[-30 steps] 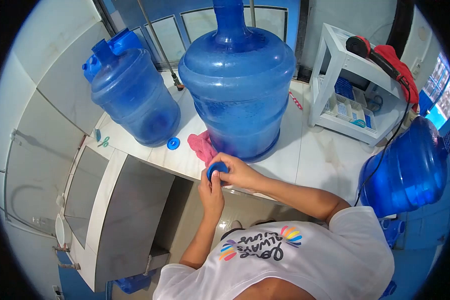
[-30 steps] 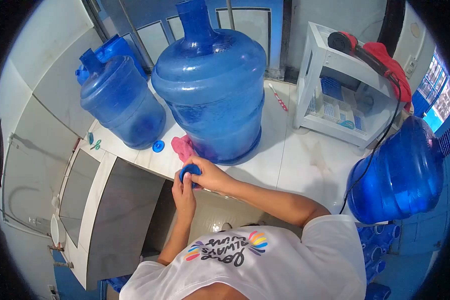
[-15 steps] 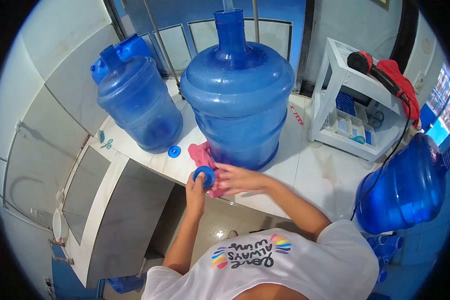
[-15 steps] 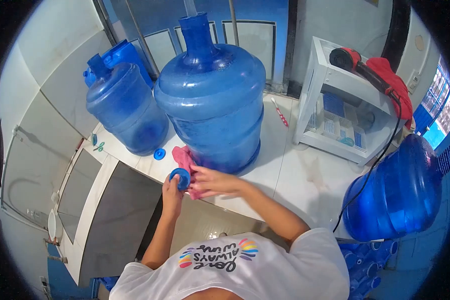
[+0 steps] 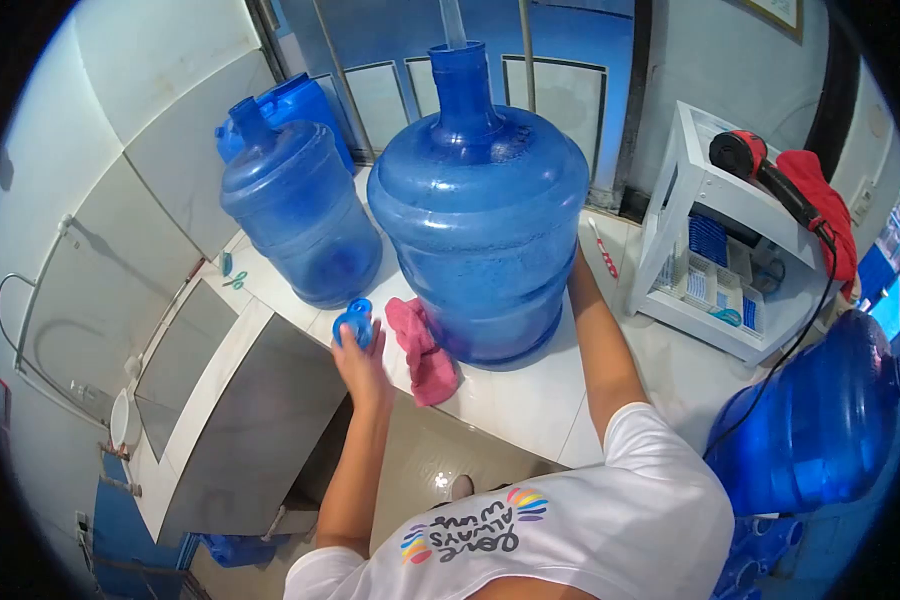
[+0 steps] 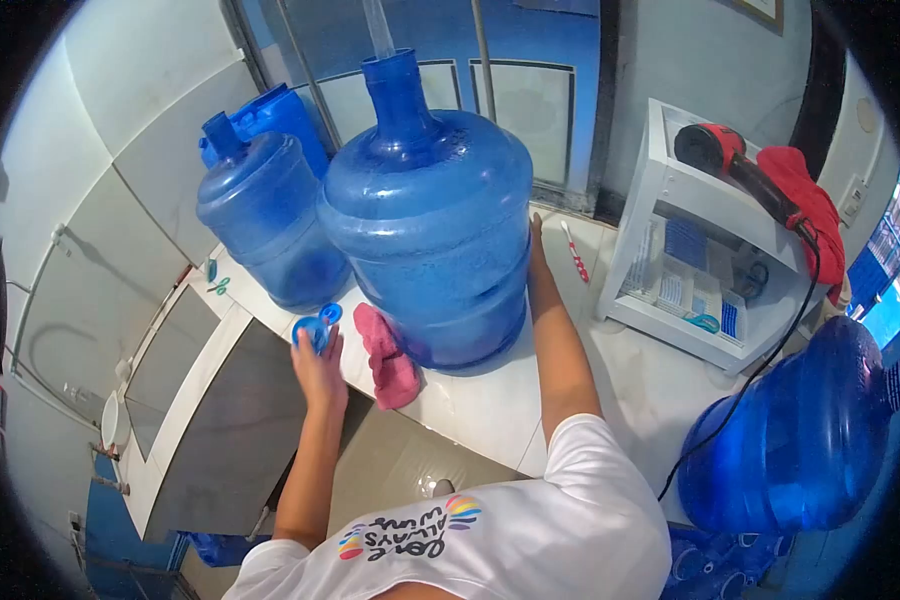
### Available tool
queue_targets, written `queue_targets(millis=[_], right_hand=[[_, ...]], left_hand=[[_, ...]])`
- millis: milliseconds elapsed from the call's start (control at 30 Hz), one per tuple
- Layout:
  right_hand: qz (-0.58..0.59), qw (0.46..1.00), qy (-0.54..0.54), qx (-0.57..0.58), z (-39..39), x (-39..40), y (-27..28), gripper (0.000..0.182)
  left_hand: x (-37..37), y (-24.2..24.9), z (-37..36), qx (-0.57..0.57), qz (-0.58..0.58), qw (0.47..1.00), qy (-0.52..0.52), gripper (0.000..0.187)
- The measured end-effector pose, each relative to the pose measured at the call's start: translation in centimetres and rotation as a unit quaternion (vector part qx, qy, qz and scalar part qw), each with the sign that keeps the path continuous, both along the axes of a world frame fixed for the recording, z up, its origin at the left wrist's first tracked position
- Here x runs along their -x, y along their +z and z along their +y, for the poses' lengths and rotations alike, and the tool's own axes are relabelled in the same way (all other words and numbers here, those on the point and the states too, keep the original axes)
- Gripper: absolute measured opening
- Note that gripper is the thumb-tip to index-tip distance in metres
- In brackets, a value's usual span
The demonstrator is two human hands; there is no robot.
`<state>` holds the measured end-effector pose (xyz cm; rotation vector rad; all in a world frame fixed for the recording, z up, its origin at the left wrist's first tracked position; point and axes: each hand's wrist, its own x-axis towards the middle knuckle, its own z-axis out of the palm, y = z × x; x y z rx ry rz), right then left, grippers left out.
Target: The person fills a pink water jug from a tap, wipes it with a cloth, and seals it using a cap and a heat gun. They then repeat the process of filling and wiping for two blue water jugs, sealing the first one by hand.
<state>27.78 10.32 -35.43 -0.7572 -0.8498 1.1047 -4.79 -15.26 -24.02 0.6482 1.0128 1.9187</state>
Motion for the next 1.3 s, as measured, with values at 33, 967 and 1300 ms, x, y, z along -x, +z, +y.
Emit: queue_targets(millis=[33, 967, 1300], right_hand=[[0.0, 1.0, 0.007, 0.0, 1.4, 0.6, 1.2, 0.045], [-0.035, 0.996, 0.086, 0.011, 0.5, -1.3, 3.3, 0.046], [-0.052, 0.988, 0.145, 0.029, -0.5, -3.1, 2.1, 0.046]], left_hand=[[-0.4, -0.2, 1.9, -0.009, -0.038, 0.999, 0.029, 0.037], [0.2, -0.7, 9.5, 0.008, -0.128, 0.991, -0.045, 0.033], [1.0, -3.1, 5.9, 0.058, -0.156, 0.985, -0.051, 0.032]])
